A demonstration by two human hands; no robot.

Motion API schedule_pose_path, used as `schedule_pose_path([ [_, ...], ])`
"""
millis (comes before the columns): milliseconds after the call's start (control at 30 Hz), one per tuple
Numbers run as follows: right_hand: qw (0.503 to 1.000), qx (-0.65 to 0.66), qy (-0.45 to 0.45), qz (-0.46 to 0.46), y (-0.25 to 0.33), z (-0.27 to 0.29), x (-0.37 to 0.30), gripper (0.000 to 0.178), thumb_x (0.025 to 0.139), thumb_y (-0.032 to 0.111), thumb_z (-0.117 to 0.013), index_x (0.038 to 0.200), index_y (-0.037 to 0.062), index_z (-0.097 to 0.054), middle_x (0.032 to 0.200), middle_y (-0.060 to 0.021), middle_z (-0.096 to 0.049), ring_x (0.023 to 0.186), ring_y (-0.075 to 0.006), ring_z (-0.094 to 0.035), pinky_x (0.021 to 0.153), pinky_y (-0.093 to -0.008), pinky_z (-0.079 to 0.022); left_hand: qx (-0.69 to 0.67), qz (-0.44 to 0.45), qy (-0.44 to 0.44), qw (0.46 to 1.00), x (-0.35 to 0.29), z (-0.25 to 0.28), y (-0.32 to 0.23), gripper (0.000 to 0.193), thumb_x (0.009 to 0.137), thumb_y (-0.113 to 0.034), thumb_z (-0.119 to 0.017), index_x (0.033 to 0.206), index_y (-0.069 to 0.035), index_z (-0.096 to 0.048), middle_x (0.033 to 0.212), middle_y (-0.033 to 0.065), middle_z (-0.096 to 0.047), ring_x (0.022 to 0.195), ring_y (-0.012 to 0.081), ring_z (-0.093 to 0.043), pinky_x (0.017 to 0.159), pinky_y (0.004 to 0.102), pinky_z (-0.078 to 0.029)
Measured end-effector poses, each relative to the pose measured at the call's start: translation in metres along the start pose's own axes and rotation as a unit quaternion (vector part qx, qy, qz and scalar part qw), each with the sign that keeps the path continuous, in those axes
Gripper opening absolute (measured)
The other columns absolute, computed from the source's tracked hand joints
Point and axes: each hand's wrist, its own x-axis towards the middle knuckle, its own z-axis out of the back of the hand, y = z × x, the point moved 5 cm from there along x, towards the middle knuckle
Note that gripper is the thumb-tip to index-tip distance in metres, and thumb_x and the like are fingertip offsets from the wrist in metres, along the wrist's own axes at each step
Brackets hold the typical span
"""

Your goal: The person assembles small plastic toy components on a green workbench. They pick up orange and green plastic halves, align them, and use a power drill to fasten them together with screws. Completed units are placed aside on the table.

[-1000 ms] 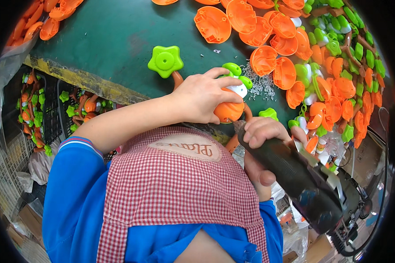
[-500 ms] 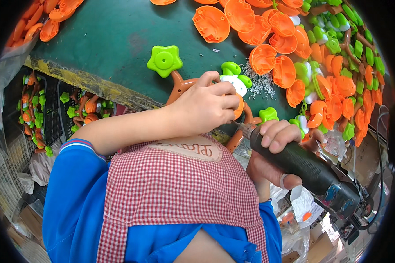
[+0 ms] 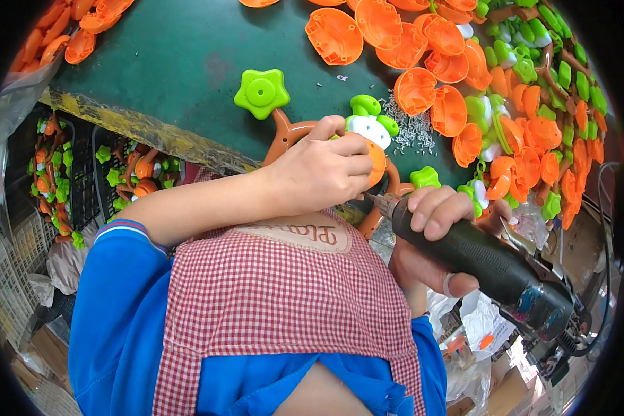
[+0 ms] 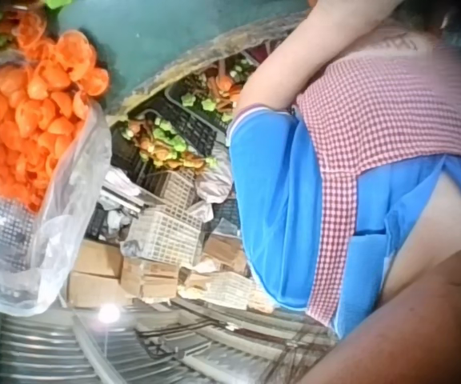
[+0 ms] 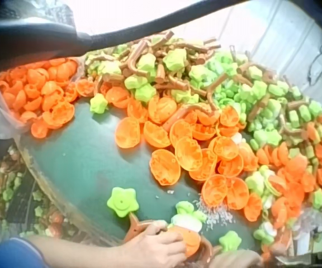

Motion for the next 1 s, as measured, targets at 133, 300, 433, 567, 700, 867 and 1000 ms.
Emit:
schedule_pose_path([
  [133, 1.0, -0.022, -0.004, -0.014, -0.001, -0.002, -0.001, 0.095, 0.078, 0.065, -0.068, 0.145, 0.0115, -0.027, 0.079, -0.009, -0.059, 0.068, -0.0219, -0.056, 0.069, -0.0397, -0.047, 0.034, 0.007, -0.005, 0.999, 0.002, 0.001, -0.002, 0.013, 0.066, -0.023, -0.072, 0.071, -0.015, -0.063, 0.076, -0.0063, -0.055, 0.088, 0.0115, -0.057, 0.09, 0.0401, -0.037],
  [300, 0.996, -0.083, 0.007, -0.023, -0.008, -0.003, -0.001, 0.093, 0.082, 0.068, -0.061, 0.148, 0.0117, -0.026, 0.079, -0.0062, -0.055, 0.068, -0.0188, -0.054, 0.066, -0.0362, -0.045, -0.052, 0.069, 0.032, 0.996, 0.007, 0.006, 0.007, 0.039, 0.061, -0.026, -0.08, 0.096, -0.013, -0.069, 0.108, 0.0004, -0.063, 0.108, 0.0222, -0.058, 0.097, 0.0464, -0.039],
  [433, 0.987, -0.152, 0.029, -0.048, -0.004, -0.003, -0.002, 0.095, 0.079, 0.065, -0.067, 0.142, 0.0084, -0.024, 0.082, -0.0085, -0.058, 0.075, -0.022, -0.058, 0.074, -0.0387, -0.048, -0.151, 0.132, 0.097, 0.975, -0.004, -0.018, 0.033, 0.06, 0.059, -0.021, -0.084, 0.117, -0.017, -0.067, 0.133, 0.005, -0.058, 0.122, 0.0344, -0.054, 0.099, 0.0439, -0.048],
  [567, 0.987, -0.12, 0.082, -0.071, -0.013, -0.007, -0.003, 0.089, 0.081, 0.052, -0.074, 0.14, 0.007, -0.024, 0.086, -0.0092, -0.06, 0.082, -0.0237, -0.061, 0.083, -0.0393, -0.049, -0.146, 0.139, 0.117, 0.972, -0.002, -0.015, 0.034, 0.058, 0.059, -0.021, -0.084, 0.115, -0.017, -0.068, 0.132, 0.0034, -0.059, 0.12, 0.0333, -0.056, 0.095, 0.0415, -0.052],
  [700, 0.979, -0.16, 0.062, -0.115, -0.029, -0.011, -0.009, 0.09, 0.076, 0.063, -0.073, 0.133, 0.0068, -0.029, 0.077, -0.0095, -0.057, 0.069, -0.0233, -0.057, 0.071, -0.0385, -0.05, -0.147, 0.129, 0.102, 0.975, -0.002, -0.015, 0.036, 0.055, 0.059, -0.024, -0.084, 0.111, -0.017, -0.07, 0.13, 0.0025, -0.06, 0.119, 0.0325, -0.057, 0.093, 0.0413, -0.053],
  [867, 0.979, -0.088, 0.165, -0.084, -0.049, -0.003, -0.003, 0.074, 0.081, 0.047, -0.076, 0.131, 0.0091, -0.037, 0.076, -0.01, -0.057, 0.068, -0.0232, -0.057, 0.066, -0.0364, -0.05, -0.149, 0.124, 0.09, 0.977, -0.001, -0.014, 0.038, 0.052, 0.058, -0.029, -0.084, 0.108, -0.019, -0.072, 0.127, 0.0006, -0.063, 0.113, 0.0299, -0.062, 0.083, 0.0394, -0.058],
  [1000, 0.967, -0.04, 0.242, -0.066, -0.053, -0.003, 0.001, 0.067, 0.084, 0.042, -0.075, 0.132, 0.0105, -0.039, 0.075, -0.0092, -0.058, 0.066, -0.0223, -0.057, 0.063, -0.0369, -0.05, -0.145, 0.115, 0.062, 0.981, -0.004, -0.013, 0.039, 0.048, 0.057, -0.028, -0.083, 0.103, -0.019, -0.073, 0.123, -0.0014, -0.065, 0.109, 0.0285, -0.064, 0.078, 0.0381, -0.059],
])
